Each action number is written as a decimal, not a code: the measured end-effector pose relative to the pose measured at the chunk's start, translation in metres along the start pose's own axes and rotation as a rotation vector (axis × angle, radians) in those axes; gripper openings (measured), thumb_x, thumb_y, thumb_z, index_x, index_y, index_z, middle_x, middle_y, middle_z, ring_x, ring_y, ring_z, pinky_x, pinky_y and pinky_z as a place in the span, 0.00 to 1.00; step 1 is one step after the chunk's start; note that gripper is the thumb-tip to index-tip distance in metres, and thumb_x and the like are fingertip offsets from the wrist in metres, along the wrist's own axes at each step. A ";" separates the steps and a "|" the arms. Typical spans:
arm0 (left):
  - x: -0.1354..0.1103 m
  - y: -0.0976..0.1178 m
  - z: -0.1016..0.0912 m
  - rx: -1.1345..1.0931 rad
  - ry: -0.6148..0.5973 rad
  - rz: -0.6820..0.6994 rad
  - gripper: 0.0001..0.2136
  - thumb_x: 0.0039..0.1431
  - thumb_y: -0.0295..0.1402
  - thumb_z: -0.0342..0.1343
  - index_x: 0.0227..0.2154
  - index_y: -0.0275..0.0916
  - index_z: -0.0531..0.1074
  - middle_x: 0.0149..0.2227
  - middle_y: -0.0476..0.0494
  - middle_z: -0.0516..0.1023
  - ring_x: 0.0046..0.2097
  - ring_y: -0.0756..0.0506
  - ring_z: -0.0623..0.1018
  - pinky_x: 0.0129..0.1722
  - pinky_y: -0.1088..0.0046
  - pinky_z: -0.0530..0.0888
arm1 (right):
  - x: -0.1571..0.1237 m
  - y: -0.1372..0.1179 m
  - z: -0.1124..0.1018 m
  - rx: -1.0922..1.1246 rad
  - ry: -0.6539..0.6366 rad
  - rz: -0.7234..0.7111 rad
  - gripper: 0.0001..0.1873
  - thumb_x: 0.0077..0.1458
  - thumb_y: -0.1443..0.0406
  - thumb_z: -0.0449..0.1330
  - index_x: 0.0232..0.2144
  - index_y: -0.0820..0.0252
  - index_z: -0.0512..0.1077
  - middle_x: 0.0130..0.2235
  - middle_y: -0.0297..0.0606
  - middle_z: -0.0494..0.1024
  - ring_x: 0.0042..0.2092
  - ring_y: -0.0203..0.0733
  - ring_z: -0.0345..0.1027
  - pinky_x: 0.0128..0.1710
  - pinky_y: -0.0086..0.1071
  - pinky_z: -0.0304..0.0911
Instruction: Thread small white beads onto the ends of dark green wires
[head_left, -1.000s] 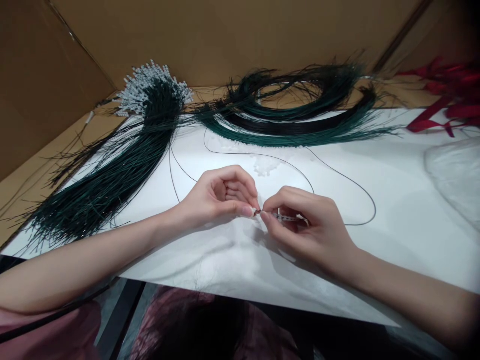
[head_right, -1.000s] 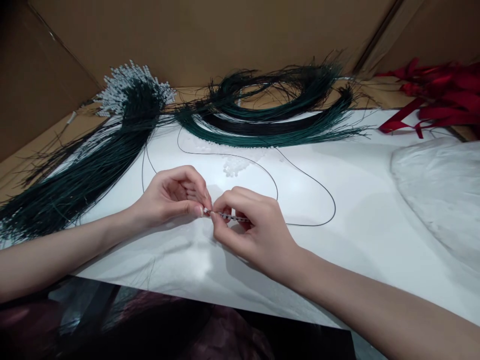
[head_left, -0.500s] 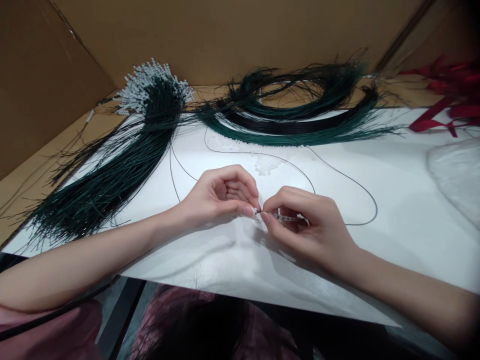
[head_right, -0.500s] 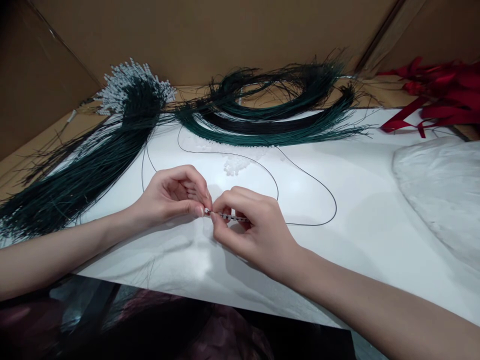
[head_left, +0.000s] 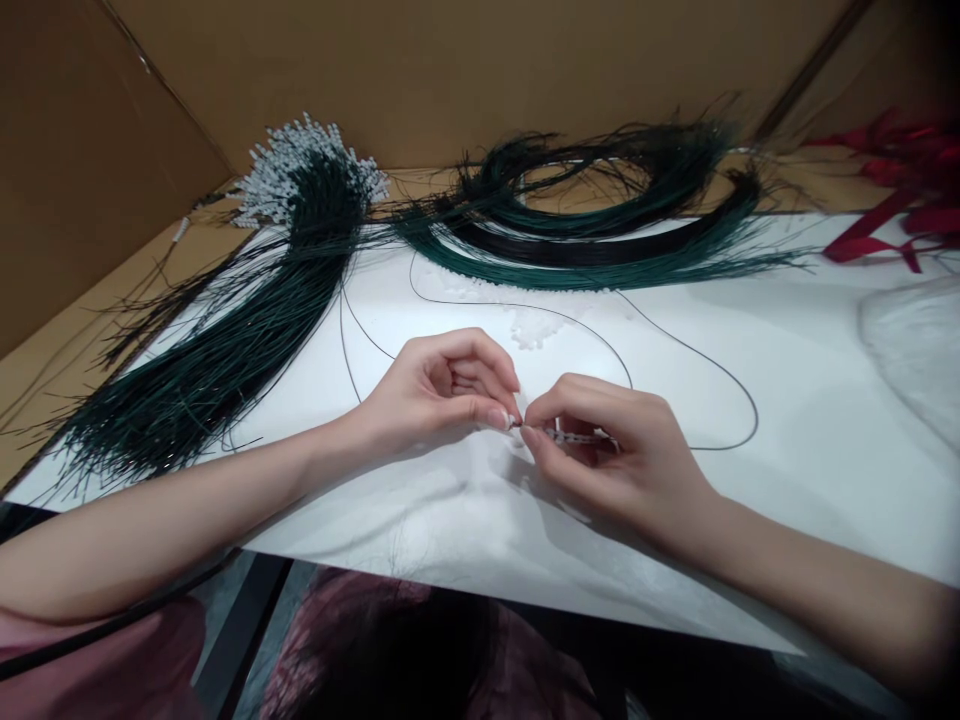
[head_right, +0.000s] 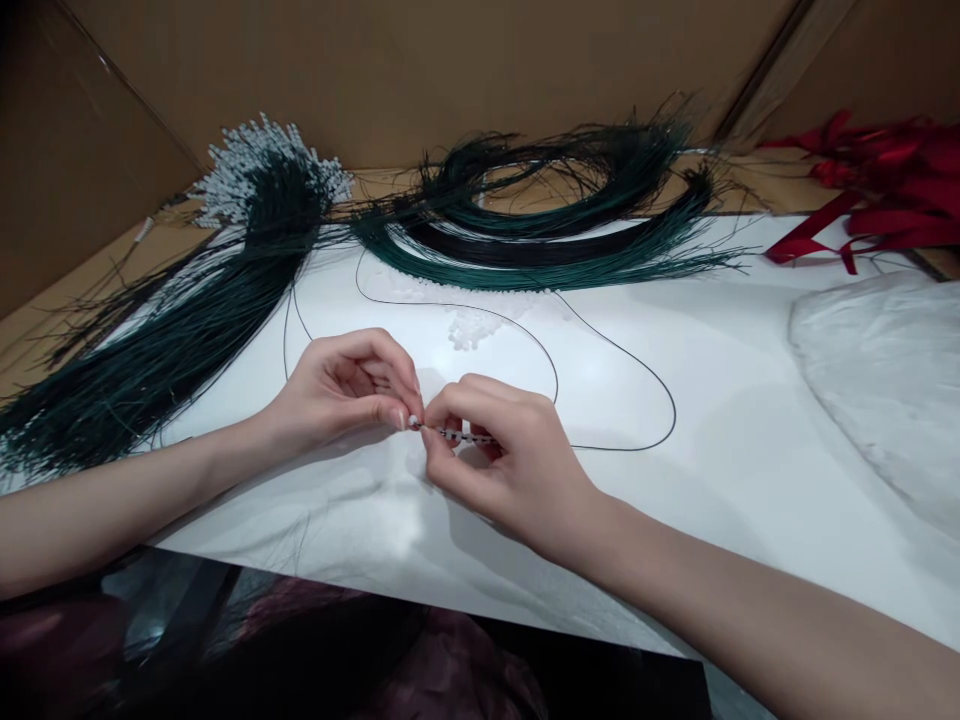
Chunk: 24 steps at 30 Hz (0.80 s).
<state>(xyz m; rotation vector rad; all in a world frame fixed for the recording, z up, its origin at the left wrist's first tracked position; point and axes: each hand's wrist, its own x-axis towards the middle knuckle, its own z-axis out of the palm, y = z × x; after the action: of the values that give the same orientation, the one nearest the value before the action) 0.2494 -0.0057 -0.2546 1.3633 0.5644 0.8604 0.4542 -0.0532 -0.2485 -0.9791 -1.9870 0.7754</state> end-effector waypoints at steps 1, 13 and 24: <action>0.000 0.000 0.000 0.009 0.009 -0.001 0.12 0.48 0.21 0.71 0.33 0.34 0.75 0.29 0.46 0.84 0.31 0.52 0.83 0.34 0.82 0.79 | 0.000 0.000 0.000 0.002 -0.001 0.001 0.09 0.54 0.76 0.60 0.28 0.58 0.71 0.27 0.32 0.70 0.25 0.30 0.58 0.21 0.27 0.52; -0.001 -0.001 -0.002 0.040 -0.010 0.025 0.12 0.48 0.20 0.70 0.34 0.34 0.75 0.30 0.48 0.83 0.32 0.53 0.82 0.35 0.83 0.79 | -0.001 0.000 0.000 -0.013 -0.004 -0.001 0.09 0.54 0.76 0.60 0.28 0.58 0.71 0.27 0.31 0.70 0.26 0.31 0.59 0.22 0.28 0.53; -0.001 0.001 0.000 0.082 0.031 0.044 0.13 0.47 0.23 0.72 0.33 0.35 0.73 0.29 0.47 0.83 0.31 0.51 0.83 0.33 0.81 0.79 | 0.000 0.000 0.001 -0.023 -0.008 0.000 0.09 0.55 0.75 0.60 0.28 0.57 0.71 0.26 0.32 0.71 0.25 0.32 0.60 0.21 0.28 0.53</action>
<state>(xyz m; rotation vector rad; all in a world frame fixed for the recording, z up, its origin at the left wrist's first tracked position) 0.2485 -0.0065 -0.2533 1.4434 0.6015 0.9033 0.4537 -0.0530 -0.2489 -0.9910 -2.0065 0.7597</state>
